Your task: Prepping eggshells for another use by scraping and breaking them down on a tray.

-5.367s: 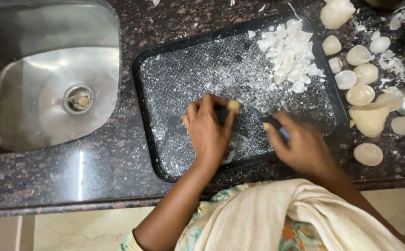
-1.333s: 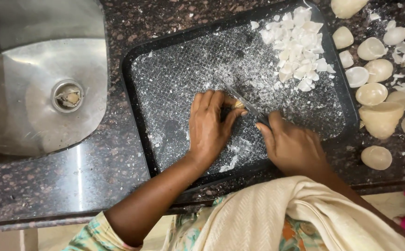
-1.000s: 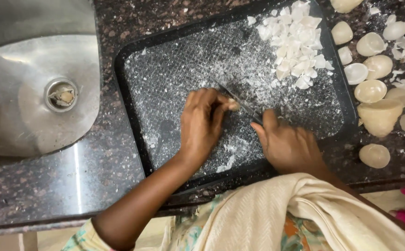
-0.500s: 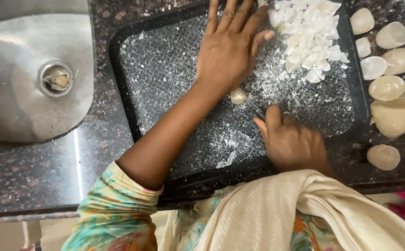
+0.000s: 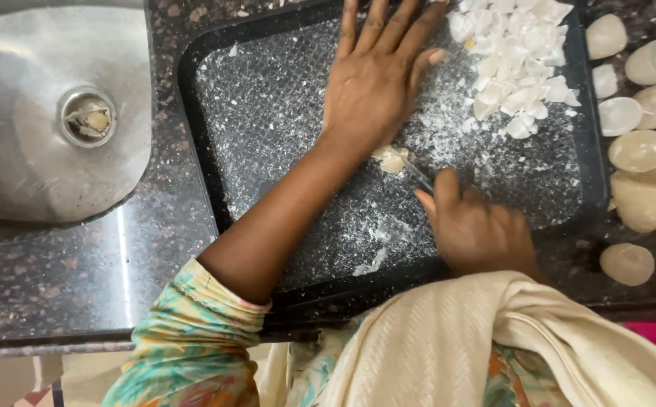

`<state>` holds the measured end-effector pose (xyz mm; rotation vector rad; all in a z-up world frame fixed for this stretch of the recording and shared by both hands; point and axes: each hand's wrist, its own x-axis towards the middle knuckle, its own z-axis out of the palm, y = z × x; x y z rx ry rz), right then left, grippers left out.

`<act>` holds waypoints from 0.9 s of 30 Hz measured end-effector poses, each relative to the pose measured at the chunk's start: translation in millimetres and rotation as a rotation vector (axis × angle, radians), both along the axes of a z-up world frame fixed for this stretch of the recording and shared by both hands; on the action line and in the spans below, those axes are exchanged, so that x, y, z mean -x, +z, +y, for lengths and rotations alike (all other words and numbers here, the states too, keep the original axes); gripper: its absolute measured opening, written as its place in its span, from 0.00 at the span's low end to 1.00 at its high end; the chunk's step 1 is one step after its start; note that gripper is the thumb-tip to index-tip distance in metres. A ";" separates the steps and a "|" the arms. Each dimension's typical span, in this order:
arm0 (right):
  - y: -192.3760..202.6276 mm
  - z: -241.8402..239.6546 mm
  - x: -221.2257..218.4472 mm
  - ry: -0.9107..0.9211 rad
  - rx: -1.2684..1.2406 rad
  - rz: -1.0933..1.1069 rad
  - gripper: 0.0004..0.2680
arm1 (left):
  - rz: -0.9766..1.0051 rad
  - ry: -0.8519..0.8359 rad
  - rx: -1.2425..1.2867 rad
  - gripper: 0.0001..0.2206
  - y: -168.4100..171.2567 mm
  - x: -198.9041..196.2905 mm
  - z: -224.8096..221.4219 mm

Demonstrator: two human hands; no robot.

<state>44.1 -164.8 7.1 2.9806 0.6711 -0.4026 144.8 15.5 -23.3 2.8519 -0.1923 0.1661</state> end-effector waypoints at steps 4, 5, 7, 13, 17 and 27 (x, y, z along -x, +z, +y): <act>-5.5 -4.1 1.0 0.088 -0.056 -0.204 0.15 | -0.069 -0.008 -0.038 0.25 1.0 2.1 3.4; -5.6 -7.3 -4.3 0.082 -0.061 -0.224 0.15 | -0.089 -0.013 -0.045 0.25 0.5 -0.4 3.8; -4.8 -13.8 -9.7 0.105 -0.171 -0.109 0.14 | -0.050 -0.014 -0.015 0.25 -0.4 -0.6 4.4; 3.2 -31.3 -18.0 -0.055 -0.414 0.031 0.13 | -0.360 0.110 0.775 0.31 -13.6 2.5 33.2; 10.1 -20.7 4.8 0.143 -0.390 -0.056 0.14 | -0.357 0.148 0.885 0.34 39.9 79.1 53.4; 10.1 -49.2 -27.2 -0.063 -0.185 -0.174 0.15 | -0.219 0.318 0.958 0.44 51.5 209.2 43.9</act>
